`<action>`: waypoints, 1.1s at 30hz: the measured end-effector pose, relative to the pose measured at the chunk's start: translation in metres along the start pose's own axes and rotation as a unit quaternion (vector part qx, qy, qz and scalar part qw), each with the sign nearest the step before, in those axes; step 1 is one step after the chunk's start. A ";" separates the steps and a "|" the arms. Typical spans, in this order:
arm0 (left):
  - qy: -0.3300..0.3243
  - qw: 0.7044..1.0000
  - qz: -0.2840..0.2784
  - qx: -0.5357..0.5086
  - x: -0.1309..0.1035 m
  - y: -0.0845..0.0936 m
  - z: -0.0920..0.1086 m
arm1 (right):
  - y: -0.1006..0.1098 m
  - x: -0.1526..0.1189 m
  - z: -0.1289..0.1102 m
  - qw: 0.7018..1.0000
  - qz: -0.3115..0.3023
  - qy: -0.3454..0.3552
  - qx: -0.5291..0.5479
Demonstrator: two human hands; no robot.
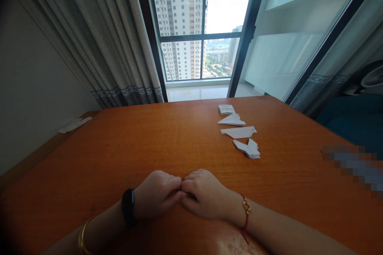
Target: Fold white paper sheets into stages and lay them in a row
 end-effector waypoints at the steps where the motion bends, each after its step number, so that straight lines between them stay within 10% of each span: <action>1: -0.001 1.000 -0.001 0.001 0.000 0.000 0.000 | 0.000 0.000 0.000 1.000 0.000 0.000 -0.001; 33: 0.005 1.000 -0.004 -0.002 0.001 -0.001 0.000 | 0.000 0.000 0.000 1.000 -0.004 0.003 -0.008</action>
Point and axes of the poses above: each hand's wrist, its own x-axis towards the middle knuckle, its own y-axis out of the back of the hand, z = x × y, the point moved 3 cm from there along x, towards the middle knuckle, and after that the axes turned 14 degrees about -x, right-handed, at the moved point
